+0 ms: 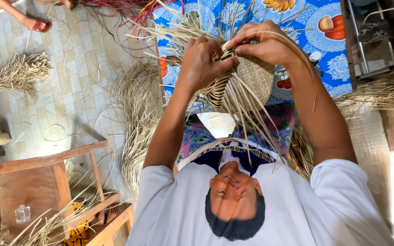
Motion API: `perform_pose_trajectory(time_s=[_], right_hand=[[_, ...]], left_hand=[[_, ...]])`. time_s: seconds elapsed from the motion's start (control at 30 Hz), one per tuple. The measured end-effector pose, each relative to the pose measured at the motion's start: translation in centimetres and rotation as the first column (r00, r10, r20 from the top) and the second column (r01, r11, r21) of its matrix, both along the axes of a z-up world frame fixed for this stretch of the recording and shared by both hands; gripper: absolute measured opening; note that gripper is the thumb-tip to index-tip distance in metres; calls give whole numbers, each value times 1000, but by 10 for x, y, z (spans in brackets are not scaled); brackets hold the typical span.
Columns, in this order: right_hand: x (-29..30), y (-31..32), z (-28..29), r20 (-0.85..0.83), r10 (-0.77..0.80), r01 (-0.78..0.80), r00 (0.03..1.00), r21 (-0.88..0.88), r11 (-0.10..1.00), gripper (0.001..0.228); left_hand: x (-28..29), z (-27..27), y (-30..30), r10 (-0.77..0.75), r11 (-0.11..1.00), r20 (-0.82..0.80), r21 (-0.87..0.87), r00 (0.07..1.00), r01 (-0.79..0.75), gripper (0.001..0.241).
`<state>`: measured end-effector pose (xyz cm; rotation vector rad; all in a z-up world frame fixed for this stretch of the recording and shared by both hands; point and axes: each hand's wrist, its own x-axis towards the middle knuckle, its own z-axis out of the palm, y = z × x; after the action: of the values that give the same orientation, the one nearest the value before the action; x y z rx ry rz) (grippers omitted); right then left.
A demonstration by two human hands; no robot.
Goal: Weaving a hat from dried plant fibers on a table
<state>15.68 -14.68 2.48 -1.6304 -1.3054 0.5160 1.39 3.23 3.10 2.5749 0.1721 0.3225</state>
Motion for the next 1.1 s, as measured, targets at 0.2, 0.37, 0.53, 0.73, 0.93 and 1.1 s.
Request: perform_pose_trajectory(time_s=[0.2,0.37,0.53,0.73,0.93,1.1], right_hand=[[16,9,5,-99,63,-75,993,-133,988,17],[21,12,1,-249,75,-121,966,-177,977,9],[17,13,-18,-391,-29,-10,920,-97,995,13],[11,6,-11,-427,-110,107,897,-32,994,21],[-31,9,82,-49,133,-116,990,265,957,13],[-66,10,142,137,332,-359,933,332,872,32]], left_hand=[[13,-7,10,-156,983,56,-91,986,161,40],[7,3,4,-143,988,117,-48,983,149,52],[7,-11,0,-57,972,177,-215,983,95,57],[12,-27,-9,152,884,112,-460,982,-84,55],[17,-14,-18,185,538,12,-838,983,-91,44],[11,-44,-11,314,548,154,-835,937,-46,87]])
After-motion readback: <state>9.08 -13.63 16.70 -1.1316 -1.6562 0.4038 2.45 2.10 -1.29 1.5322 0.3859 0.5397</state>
